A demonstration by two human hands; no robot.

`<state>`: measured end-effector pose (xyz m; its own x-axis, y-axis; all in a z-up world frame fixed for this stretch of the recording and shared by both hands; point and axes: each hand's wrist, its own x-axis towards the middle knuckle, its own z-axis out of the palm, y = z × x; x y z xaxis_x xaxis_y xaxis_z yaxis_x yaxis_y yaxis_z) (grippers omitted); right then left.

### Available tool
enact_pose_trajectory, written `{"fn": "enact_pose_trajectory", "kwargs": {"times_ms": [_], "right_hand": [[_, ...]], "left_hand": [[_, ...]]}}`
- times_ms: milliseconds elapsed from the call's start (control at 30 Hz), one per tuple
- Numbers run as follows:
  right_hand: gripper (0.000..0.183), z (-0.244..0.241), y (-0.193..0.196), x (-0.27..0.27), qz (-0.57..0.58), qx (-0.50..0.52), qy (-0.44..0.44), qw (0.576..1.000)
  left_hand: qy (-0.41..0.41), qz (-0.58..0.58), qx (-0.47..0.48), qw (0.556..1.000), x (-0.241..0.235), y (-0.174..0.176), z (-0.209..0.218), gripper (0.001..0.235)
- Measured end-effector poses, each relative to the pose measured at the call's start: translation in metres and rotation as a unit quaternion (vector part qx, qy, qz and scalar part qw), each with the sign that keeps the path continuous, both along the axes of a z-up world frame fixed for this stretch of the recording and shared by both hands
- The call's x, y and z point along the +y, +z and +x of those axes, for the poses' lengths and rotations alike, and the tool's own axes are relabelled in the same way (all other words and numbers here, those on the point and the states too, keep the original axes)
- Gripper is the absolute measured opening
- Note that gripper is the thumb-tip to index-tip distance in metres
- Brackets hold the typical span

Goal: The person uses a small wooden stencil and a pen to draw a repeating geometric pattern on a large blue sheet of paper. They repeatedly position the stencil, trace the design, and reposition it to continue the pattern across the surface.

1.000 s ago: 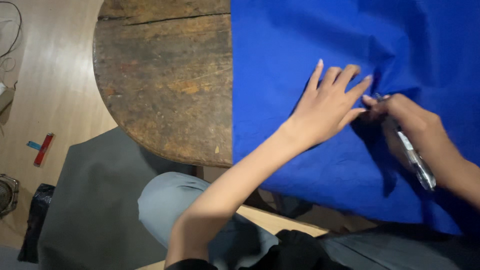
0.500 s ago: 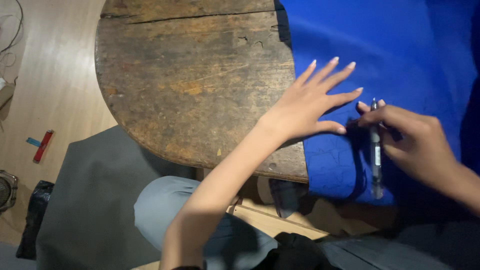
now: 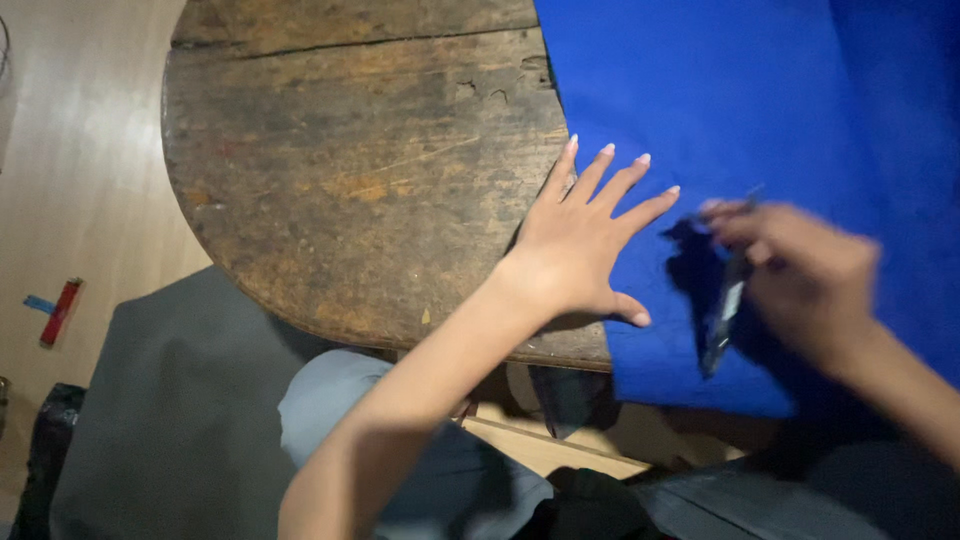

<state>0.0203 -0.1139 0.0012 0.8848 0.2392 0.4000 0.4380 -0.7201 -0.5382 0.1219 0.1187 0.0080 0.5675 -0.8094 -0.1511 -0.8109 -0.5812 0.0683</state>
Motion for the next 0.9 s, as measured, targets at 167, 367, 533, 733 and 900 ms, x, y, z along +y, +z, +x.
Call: {"fn": "enact_pose_trajectory", "kwargs": {"times_ms": [167, 367, 533, 733, 900], "right_hand": [[0.018, 0.016, 0.007, -0.016, -0.012, -0.024, 0.06, 0.998], [0.014, 0.029, 0.008, 0.004, 0.01, 0.064, 0.19, 0.98], [0.018, 0.055, 0.031, 0.033, 0.128, 0.106, 0.229, 0.959], [0.007, 0.07, -0.001, 0.038, 0.066, 0.101, 0.31, 0.943], [0.015, 0.064, -0.001, 0.039, 0.063, 0.122, 0.287, 0.948]], "left_hand": [[-0.037, -0.008, 0.086, 0.996, 0.019, 0.008, 0.018, 0.141], [-0.021, -0.019, 0.052, 0.998, 0.033, 0.009, 0.016, 0.152], [-0.007, -0.049, -0.006, 0.999, 0.041, -0.003, 0.015, 0.156], [0.027, -0.043, -0.032, 0.998, 0.048, 0.004, 0.008, 0.162], [0.053, -0.038, -0.043, 0.997, 0.057, 0.006, 0.005, 0.16]]}}
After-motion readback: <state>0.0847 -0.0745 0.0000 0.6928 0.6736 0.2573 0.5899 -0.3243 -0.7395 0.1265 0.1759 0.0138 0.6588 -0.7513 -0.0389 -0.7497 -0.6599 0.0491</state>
